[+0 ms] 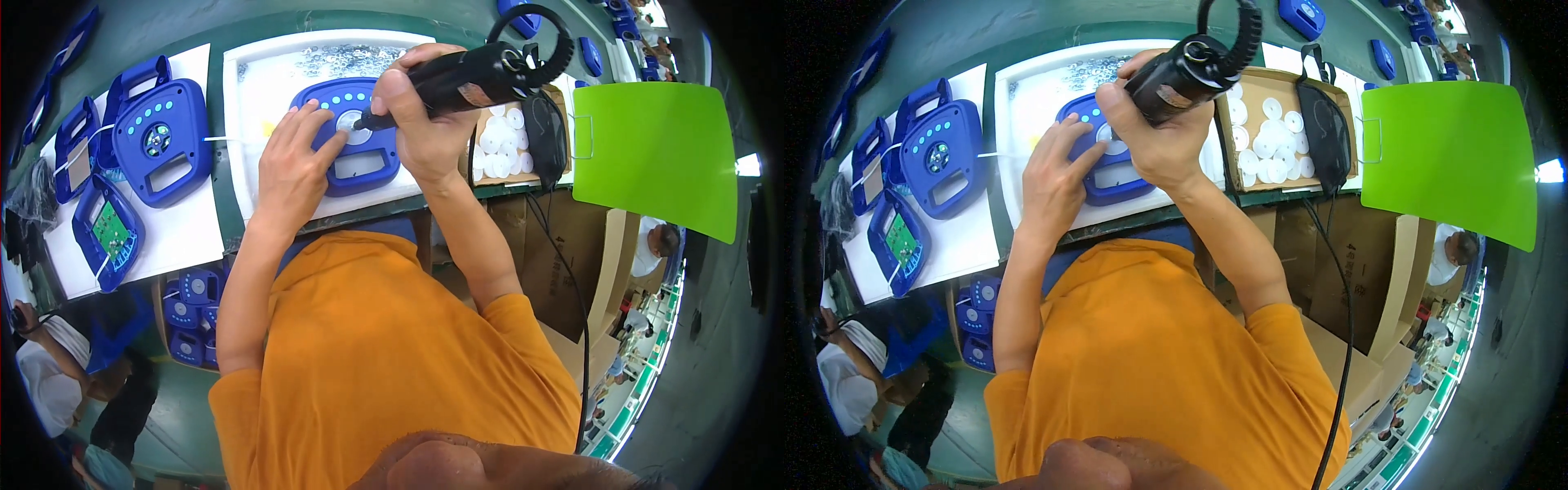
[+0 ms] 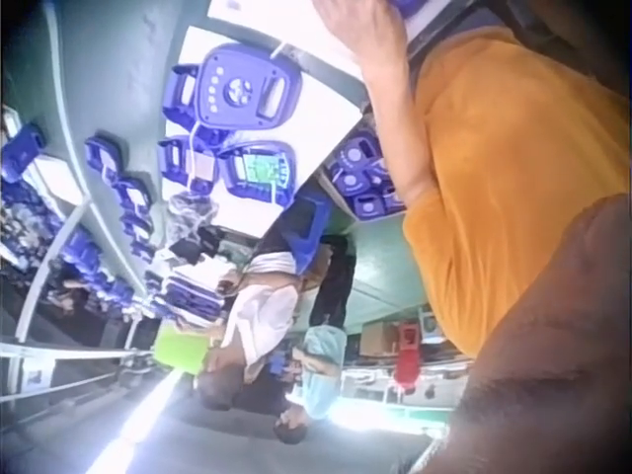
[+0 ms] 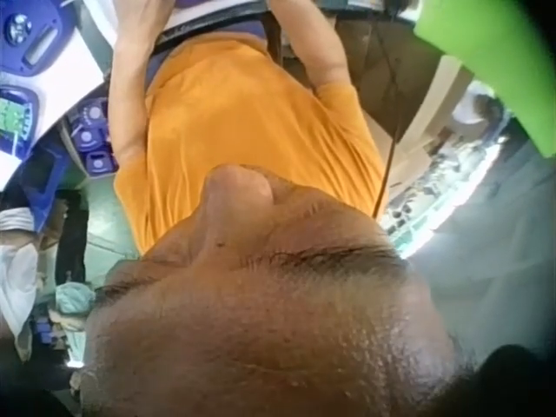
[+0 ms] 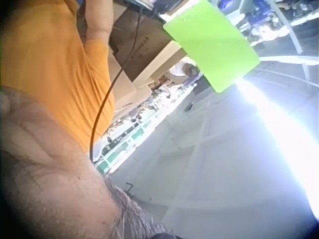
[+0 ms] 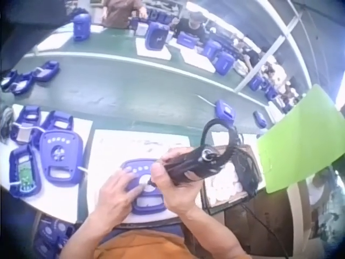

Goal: Assembling blue electronic device housings by placing components inside and using an electric screwdriver to secure them.

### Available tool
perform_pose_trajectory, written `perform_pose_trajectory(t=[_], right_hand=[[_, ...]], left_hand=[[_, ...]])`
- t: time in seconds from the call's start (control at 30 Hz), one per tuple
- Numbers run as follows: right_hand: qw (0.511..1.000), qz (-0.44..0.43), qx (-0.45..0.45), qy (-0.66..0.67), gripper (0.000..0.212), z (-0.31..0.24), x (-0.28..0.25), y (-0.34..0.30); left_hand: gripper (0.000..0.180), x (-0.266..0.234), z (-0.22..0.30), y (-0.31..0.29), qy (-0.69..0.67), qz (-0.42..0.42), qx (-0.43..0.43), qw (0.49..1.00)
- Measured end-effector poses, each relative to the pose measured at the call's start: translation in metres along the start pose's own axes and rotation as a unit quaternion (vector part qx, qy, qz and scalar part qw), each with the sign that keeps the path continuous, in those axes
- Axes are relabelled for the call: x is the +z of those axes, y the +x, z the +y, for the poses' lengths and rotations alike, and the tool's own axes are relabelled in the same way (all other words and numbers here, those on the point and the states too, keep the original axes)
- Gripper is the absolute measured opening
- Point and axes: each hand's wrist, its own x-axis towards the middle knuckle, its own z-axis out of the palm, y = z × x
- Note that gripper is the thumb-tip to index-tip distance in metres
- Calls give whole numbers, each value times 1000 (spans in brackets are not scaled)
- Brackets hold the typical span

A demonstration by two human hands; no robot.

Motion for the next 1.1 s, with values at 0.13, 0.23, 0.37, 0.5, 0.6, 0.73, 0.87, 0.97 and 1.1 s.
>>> perform_pose_trajectory(t=[0.13,0.23,0.37,0.5,0.6,0.73,0.87,0.97,1.1], right_hand=[[995,-75,5,-64,33,11,-5,0],[988,-147,25,-28,35,7,-13,10],[990,-127,52,-43,31,7,2,-1],[993,-80,-3,-91,28,10,12,-1],[991,-96,19,-96,24,14,5,4],[991,-113,26,-74,20,18,1,8],[992,-103,28,-68,17,15,2,8],[988,-132,0,-86,17,20,-5,10],[989,-129,23,-65,19,8,4,10]], left_hand=[[40,1,-1,-1,-3,4,1,1000],[38,3,0,-2,-5,7,-5,1000],[37,7,0,-1,-11,15,-14,1000],[37,5,0,-1,-1,3,-17,1000],[38,4,1,0,-6,-1,-16,1000],[38,5,0,0,-1,1,-12,1000],[39,6,0,-1,1,5,-12,1000],[40,4,1,1,-1,0,-11,1000],[41,4,0,0,2,-4,-14,1000]])
